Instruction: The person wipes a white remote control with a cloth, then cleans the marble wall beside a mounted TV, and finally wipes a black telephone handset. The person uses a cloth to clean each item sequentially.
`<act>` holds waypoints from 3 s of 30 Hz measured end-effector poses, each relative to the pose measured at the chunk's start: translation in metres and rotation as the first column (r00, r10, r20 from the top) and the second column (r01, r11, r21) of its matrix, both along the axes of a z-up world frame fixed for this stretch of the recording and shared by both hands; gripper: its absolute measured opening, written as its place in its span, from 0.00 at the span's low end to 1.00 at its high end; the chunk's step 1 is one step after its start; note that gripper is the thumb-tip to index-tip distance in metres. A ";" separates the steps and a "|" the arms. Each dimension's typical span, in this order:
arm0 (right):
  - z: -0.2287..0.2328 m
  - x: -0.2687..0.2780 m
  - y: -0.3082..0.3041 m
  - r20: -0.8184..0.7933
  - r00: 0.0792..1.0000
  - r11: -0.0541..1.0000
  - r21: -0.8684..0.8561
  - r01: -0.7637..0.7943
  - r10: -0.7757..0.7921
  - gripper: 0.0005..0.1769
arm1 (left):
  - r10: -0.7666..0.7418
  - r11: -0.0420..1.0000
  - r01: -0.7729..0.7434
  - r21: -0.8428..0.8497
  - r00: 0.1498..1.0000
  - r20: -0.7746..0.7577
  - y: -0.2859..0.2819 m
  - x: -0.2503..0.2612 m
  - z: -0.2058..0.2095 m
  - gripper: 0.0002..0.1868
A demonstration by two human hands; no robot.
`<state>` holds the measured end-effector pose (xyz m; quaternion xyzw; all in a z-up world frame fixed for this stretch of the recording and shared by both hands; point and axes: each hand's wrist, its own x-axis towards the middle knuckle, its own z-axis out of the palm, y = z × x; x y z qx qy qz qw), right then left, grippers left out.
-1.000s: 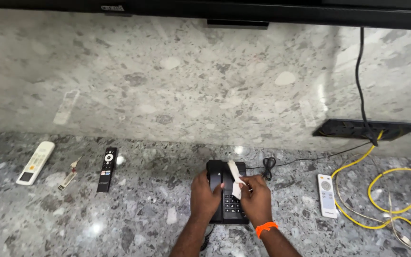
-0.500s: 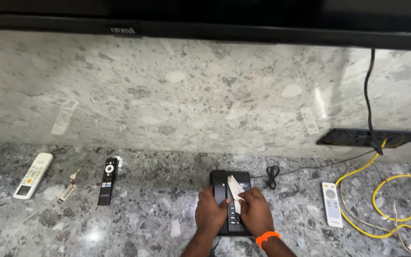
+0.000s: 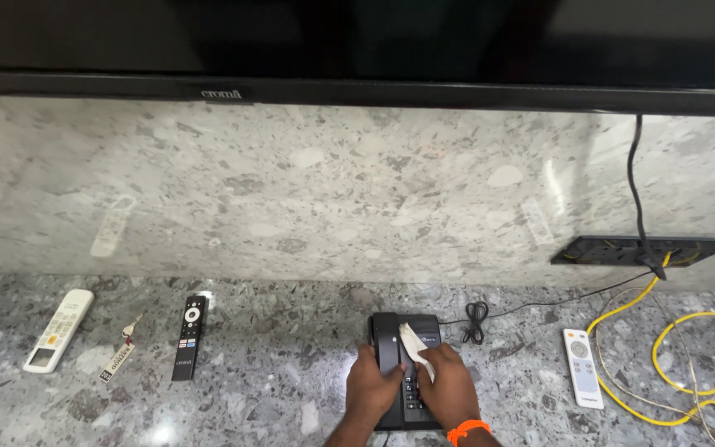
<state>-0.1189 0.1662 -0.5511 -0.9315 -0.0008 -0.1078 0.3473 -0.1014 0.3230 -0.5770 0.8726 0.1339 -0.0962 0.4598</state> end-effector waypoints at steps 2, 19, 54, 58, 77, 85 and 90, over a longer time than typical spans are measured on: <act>0.007 -0.004 0.001 0.007 1.000 0.999 0.037 0.017 -0.017 0.10 | 0.003 1.000 -0.002 -0.023 1.000 0.025 0.002 -0.001 -0.004 0.32; -0.017 -0.018 -0.012 -0.054 0.997 0.991 0.117 0.065 -0.059 0.08 | 0.038 0.848 0.033 -0.529 0.992 0.123 -0.007 0.012 -0.077 0.21; 0.178 -0.017 0.043 0.449 0.892 0.998 -0.015 -0.054 0.055 0.15 | -0.073 0.277 0.012 -0.961 0.997 -0.009 0.000 -0.008 0.146 0.26; 0.197 0.007 0.044 0.436 0.899 0.999 -0.019 -0.040 0.044 0.14 | -0.103 0.229 0.023 -0.973 0.995 -0.001 -0.001 -0.008 0.158 0.29; 0.174 -0.024 0.045 0.385 0.906 0.983 -0.021 -0.184 0.177 0.13 | -0.102 0.211 -0.030 -0.977 0.993 -0.052 0.007 0.011 0.171 0.32; 0.200 0.019 0.045 0.547 0.819 0.985 -0.106 -0.139 0.175 0.13 | -0.038 0.323 0.019 -0.946 0.999 0.007 0.004 0.029 0.181 0.27; 0.220 0.051 0.045 0.524 0.844 0.993 -0.069 -0.095 0.117 0.13 | -0.081 0.267 0.056 -0.962 0.996 0.036 0.004 0.032 0.186 0.26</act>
